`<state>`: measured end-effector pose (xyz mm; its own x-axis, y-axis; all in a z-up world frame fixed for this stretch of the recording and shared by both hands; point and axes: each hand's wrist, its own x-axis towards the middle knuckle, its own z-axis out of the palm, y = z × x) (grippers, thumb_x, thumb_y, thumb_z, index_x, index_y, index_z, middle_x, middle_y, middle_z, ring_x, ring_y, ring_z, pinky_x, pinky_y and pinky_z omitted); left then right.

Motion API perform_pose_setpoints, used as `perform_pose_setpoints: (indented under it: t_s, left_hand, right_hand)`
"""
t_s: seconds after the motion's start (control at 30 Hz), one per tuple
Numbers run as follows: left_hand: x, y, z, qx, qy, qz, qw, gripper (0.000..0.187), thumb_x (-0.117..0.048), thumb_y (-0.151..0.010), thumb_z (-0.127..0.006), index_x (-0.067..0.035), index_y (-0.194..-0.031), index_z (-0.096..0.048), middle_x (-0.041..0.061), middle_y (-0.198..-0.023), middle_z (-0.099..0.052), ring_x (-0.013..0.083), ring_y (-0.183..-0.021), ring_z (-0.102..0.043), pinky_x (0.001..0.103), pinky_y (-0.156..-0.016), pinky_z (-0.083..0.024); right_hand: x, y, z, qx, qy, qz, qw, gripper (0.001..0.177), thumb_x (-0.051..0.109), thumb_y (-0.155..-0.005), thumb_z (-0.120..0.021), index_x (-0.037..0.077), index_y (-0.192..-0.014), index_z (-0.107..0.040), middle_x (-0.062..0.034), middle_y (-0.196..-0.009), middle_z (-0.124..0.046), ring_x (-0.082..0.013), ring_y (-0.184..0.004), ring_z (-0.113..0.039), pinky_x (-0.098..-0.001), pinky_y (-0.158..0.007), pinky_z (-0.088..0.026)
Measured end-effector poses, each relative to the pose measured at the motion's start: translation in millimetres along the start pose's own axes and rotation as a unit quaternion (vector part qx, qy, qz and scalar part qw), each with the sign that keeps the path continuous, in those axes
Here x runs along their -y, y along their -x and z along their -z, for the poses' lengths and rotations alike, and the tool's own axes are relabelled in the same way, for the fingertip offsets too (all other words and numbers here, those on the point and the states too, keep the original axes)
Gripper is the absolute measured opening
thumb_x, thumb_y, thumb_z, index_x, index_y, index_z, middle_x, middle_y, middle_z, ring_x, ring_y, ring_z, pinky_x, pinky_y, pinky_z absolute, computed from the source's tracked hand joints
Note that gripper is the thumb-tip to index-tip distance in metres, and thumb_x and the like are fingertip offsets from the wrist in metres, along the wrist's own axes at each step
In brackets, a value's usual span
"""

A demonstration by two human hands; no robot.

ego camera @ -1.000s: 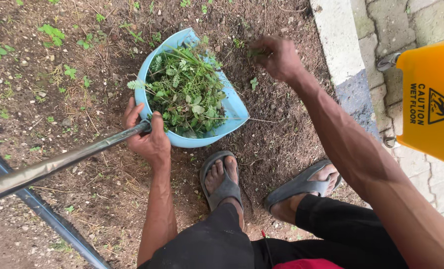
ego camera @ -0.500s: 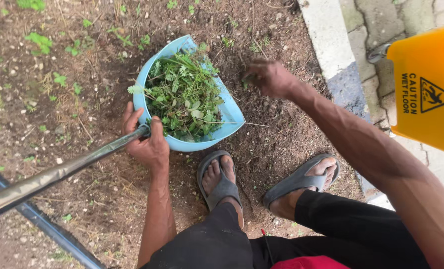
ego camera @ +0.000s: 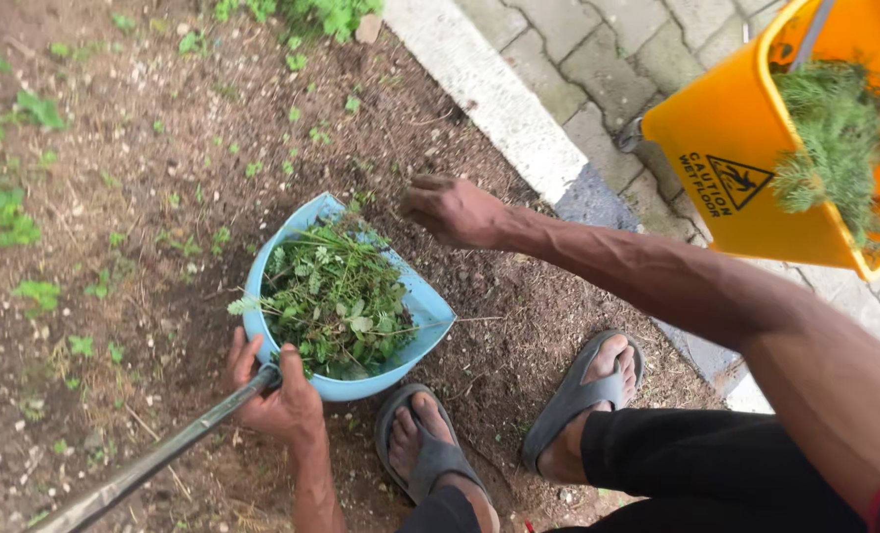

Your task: The person holds a dustpan by its handle while another person picks green weeds from the soil by hand and places them into the pan, before emptying the contents into a yellow bucket.

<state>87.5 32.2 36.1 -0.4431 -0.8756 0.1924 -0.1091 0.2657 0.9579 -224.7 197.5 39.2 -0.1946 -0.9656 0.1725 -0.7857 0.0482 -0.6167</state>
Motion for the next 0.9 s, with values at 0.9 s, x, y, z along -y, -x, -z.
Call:
perform_pose_setpoints:
  t_s: [0.9]
  left_hand:
    - [-82,-34,-143,0.200,0.139,-0.065,0.968,0.032,0.003,-0.090,-0.069,0.004,-0.121,-0.062,0.024,-0.149,-0.055,0.0180,-0.098,-0.072,0.024,-0.078,-0.064]
  right_hand:
    - [-119,354,207,-0.269,0.281,-0.564,0.729,0.017,0.022,-0.108,-0.065,0.007,-0.114,-0.070,-0.0141,-0.098,-0.070,-0.0297,-0.081,-0.063,-0.0477,-0.070,-0.049]
